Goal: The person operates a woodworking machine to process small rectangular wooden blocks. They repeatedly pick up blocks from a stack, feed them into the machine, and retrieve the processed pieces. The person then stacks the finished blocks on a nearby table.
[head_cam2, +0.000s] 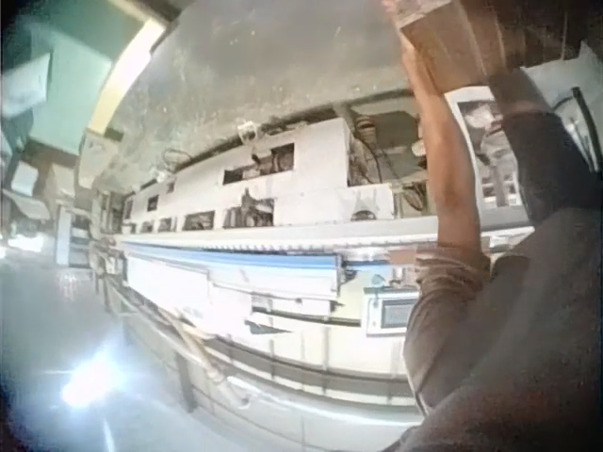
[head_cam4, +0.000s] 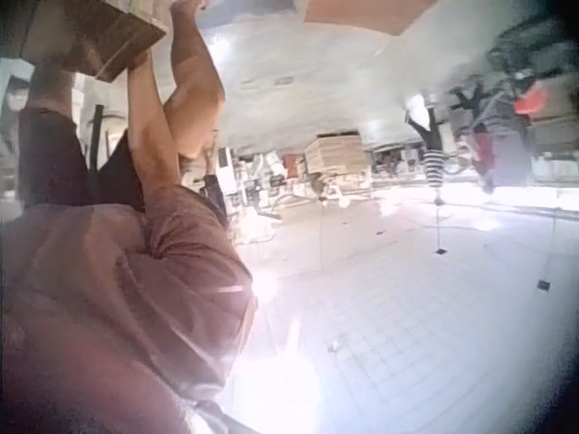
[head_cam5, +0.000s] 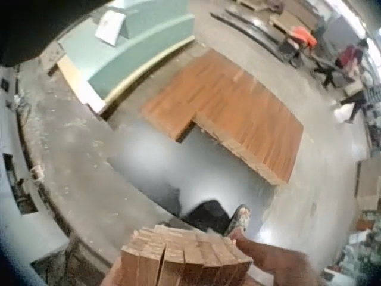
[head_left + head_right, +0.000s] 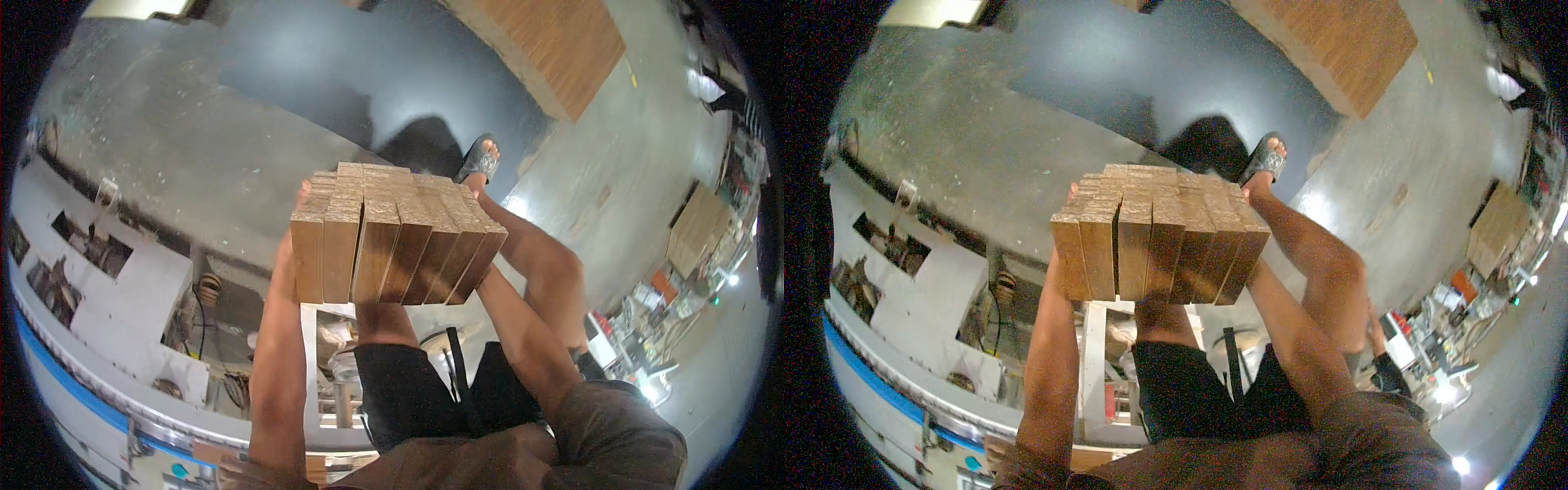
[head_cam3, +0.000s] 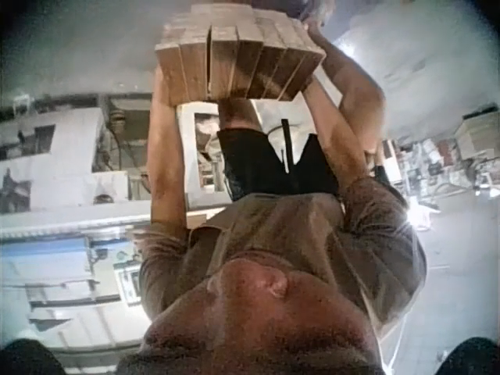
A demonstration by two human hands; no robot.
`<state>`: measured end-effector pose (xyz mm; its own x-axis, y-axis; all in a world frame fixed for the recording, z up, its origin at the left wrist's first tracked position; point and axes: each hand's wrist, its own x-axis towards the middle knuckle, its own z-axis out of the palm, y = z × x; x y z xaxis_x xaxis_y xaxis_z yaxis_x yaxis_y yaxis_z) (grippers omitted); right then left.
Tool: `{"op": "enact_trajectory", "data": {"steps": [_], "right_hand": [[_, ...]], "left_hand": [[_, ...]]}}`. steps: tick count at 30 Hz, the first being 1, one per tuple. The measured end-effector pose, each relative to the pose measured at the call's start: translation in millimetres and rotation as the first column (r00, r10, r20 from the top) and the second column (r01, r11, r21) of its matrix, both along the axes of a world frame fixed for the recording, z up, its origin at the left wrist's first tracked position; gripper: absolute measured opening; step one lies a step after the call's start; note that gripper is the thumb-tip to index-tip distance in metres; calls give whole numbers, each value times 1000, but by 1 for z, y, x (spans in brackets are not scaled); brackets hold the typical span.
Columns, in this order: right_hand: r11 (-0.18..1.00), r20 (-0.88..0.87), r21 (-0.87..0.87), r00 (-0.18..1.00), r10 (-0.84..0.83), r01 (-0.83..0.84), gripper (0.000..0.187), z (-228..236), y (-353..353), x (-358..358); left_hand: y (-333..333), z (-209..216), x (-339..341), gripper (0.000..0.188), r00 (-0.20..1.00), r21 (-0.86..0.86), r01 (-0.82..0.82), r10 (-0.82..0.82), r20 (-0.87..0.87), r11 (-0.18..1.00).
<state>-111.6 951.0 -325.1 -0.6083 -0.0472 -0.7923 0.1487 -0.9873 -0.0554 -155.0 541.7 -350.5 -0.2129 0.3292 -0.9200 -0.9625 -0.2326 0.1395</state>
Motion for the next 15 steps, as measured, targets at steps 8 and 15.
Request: {"op": "enact_trajectory", "data": {"steps": [8, 15], "right_hand": [[887, 129, 143, 897, 423, -439, 61, 166, -40, -40], [547, 239, 206, 583, 776, -812, 59, 260, -65, -84]], "left_hand": [[-31, 157, 54, 65, 965, 0, -237, 235, -114, 972], [-15, 246, 144, 65, 847, -7, -507, 497, -187, 862]]}}
